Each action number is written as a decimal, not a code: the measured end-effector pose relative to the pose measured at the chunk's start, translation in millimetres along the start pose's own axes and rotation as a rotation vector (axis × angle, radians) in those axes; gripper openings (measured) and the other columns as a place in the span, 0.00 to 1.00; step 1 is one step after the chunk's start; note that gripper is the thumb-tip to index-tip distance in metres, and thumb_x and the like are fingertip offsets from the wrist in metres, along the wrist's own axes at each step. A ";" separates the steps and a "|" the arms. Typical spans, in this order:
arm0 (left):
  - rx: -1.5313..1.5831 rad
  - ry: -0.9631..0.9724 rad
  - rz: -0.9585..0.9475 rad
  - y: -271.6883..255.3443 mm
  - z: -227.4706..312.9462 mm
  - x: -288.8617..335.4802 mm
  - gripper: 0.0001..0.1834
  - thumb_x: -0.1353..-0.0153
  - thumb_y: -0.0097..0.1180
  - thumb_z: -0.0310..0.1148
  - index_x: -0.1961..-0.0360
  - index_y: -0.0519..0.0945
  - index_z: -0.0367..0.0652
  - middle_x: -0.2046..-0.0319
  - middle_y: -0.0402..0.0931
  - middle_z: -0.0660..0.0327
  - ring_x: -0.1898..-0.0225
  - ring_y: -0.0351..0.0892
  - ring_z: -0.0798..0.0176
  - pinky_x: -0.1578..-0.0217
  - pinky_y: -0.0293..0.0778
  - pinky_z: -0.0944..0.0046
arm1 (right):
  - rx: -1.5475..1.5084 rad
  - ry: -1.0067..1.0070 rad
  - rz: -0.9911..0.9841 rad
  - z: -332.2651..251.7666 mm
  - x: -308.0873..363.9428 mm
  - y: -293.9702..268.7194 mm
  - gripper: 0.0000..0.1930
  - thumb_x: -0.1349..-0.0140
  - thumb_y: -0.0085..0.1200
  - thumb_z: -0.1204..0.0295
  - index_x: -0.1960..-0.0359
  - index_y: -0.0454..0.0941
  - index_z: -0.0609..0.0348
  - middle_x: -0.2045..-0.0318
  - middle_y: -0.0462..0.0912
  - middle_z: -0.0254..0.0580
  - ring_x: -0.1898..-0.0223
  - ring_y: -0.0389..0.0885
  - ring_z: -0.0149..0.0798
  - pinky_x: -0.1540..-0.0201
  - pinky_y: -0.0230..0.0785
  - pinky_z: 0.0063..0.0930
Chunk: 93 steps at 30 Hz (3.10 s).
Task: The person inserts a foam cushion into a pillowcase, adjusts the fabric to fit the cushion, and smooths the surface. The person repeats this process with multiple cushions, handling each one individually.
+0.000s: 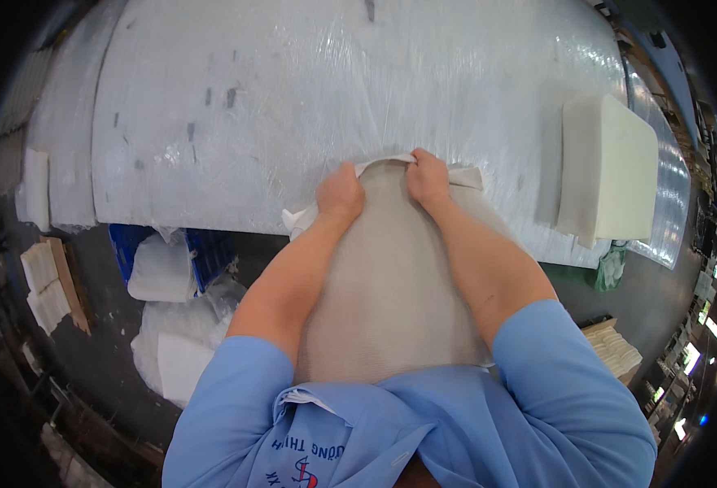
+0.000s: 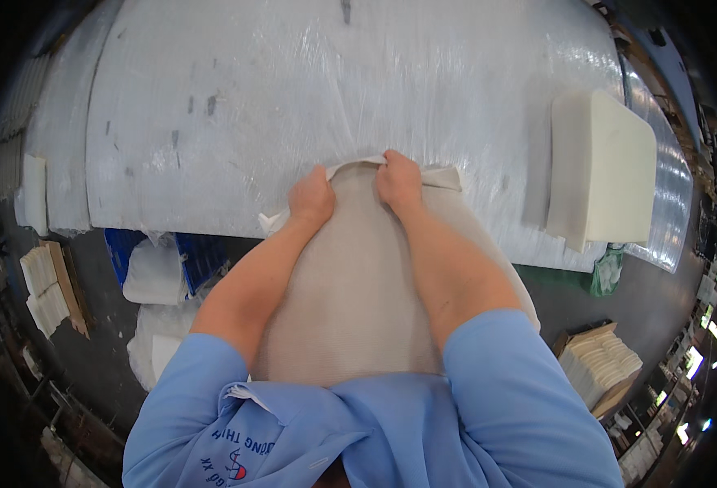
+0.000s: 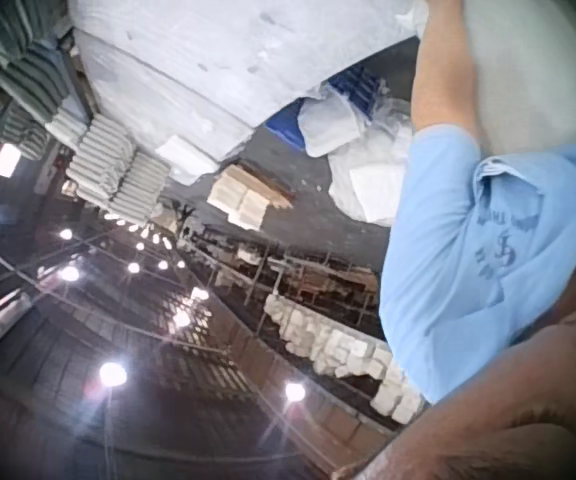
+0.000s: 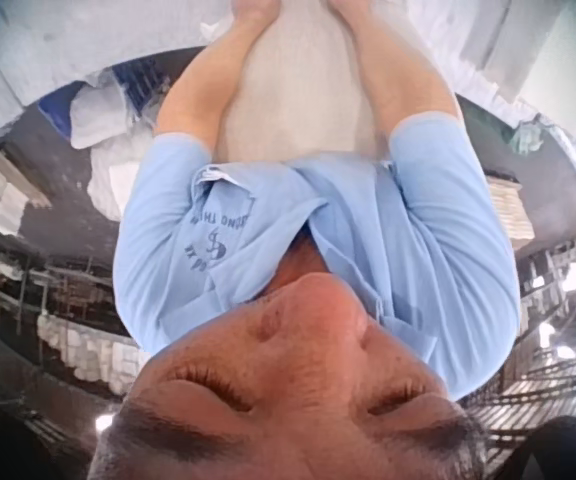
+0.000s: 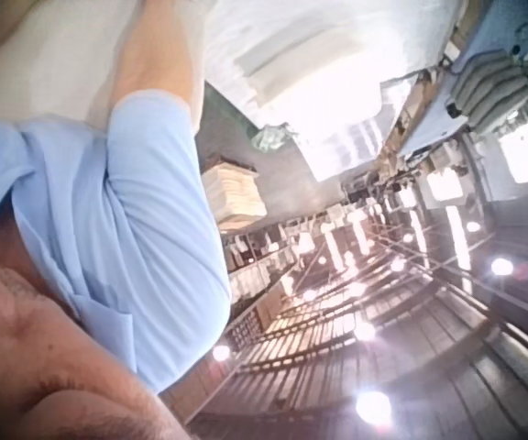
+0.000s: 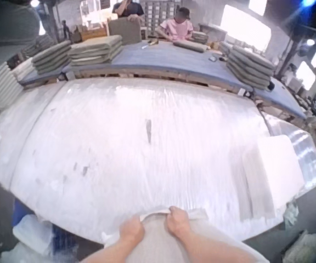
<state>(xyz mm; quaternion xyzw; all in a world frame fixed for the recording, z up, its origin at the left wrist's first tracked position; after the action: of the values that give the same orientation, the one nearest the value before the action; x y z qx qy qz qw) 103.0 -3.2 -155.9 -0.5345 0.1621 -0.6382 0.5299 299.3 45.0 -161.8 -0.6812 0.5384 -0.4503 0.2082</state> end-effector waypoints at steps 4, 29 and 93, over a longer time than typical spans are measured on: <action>-0.018 -0.017 -0.030 7.5 -3.2 -16.3 0.13 0.30 0.47 0.33 0.54 0.80 0.38 0.57 0.87 0.41 0.52 0.86 0.34 0.49 0.78 0.38 | -0.009 0.040 -0.029 -3.7 -14.8 7.2 0.14 0.34 0.52 0.70 0.53 0.86 0.61 0.54 0.88 0.61 0.49 0.85 0.65 0.44 0.76 0.55; -0.115 0.152 0.071 -20.5 -79.5 7.2 0.12 0.32 0.54 0.36 0.57 0.85 0.42 0.57 0.87 0.47 0.53 0.85 0.39 0.52 0.74 0.37 | 0.254 -0.064 -0.103 54.3 -10.2 -60.3 0.15 0.26 0.53 0.60 0.57 0.85 0.58 0.56 0.88 0.55 0.51 0.84 0.62 0.48 0.75 0.54; 0.758 -0.362 -0.159 -32.3 -112.8 48.7 0.44 0.27 0.59 0.60 0.24 0.69 0.38 0.32 0.76 0.45 0.33 0.76 0.52 0.36 0.75 0.52 | -0.604 0.654 -0.272 140.8 33.4 -92.3 0.38 0.25 0.54 0.43 0.38 0.80 0.74 0.39 0.83 0.63 0.37 0.82 0.54 0.35 0.73 0.46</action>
<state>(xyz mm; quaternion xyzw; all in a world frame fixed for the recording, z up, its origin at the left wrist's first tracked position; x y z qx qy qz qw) -3.2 -72.6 -148.5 -0.4162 -0.2215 -0.5872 0.6580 468.1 16.7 -149.3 -0.5981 0.5884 -0.4878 -0.2410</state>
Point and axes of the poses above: each hand's wrist, its own x-axis away from the middle knuckle, its own y-axis out of the palm, z = x × y, the point moved 4 cm from there along -x, towards the middle knuckle
